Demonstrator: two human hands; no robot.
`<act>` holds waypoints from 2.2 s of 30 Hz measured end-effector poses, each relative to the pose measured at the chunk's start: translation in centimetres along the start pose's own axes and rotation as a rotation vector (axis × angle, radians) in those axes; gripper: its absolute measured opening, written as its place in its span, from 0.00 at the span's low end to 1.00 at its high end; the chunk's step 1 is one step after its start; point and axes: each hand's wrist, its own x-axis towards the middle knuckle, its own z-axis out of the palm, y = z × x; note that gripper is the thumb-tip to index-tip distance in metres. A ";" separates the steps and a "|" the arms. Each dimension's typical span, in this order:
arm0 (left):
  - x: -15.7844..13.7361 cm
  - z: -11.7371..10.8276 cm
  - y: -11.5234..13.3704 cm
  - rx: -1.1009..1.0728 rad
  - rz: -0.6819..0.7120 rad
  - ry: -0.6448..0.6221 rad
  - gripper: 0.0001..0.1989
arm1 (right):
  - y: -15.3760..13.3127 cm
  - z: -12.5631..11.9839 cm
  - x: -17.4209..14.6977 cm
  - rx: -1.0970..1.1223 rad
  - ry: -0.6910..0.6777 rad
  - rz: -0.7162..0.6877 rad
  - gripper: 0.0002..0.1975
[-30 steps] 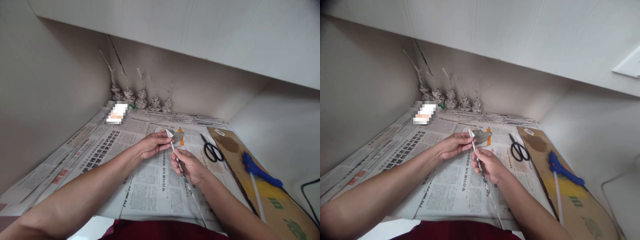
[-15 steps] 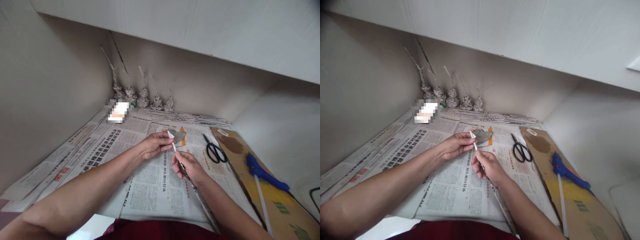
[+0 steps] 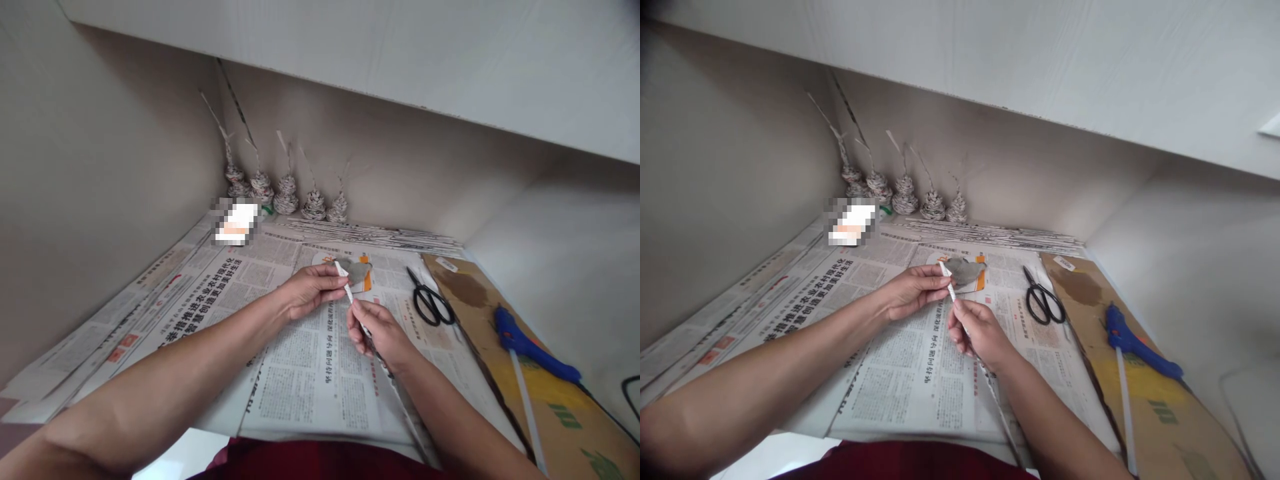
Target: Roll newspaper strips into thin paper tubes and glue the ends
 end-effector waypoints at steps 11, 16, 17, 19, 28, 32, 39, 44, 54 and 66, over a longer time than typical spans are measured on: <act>-0.2 -0.1 0.0 0.005 -0.017 -0.098 0.09 | -0.4 -0.2 -0.1 0.503 -0.428 0.115 0.21; -0.2 -0.2 0.0 0.005 -0.008 -0.146 0.08 | -0.2 -0.1 -0.1 0.497 -0.466 0.128 0.24; -0.2 -0.2 0.0 0.009 -0.002 -0.139 0.08 | -0.2 -0.1 -0.1 0.455 -0.422 0.110 0.24; -0.1 -0.3 0.0 0.019 0.017 -0.118 0.08 | 0.0 0.1 -0.1 0.340 -0.294 0.055 0.21; 0.2 -0.4 -0.1 0.036 0.036 -0.063 0.09 | 0.2 0.2 -0.1 0.186 -0.142 0.003 0.19; 0.0 -0.2 -0.2 0.046 0.015 -0.044 0.10 | 0.1 0.2 0.0 0.269 -0.216 0.035 0.20; -0.3 -0.1 0.0 0.047 -0.019 -0.102 0.10 | 0.1 0.2 -0.2 0.320 -0.298 0.057 0.21; -0.2 0.0 0.4 0.011 0.027 0.004 0.07 | 0.5 0.2 0.0 0.016 -0.048 -0.081 0.17; -0.1 -0.3 0.3 0.003 0.006 -0.056 0.06 | 0.2 0.0 -0.3 0.245 -0.279 0.046 0.20; 0.0 -0.5 -0.1 0.038 -0.003 -0.142 0.10 | -0.4 0.1 -0.6 0.391 -0.429 0.065 0.22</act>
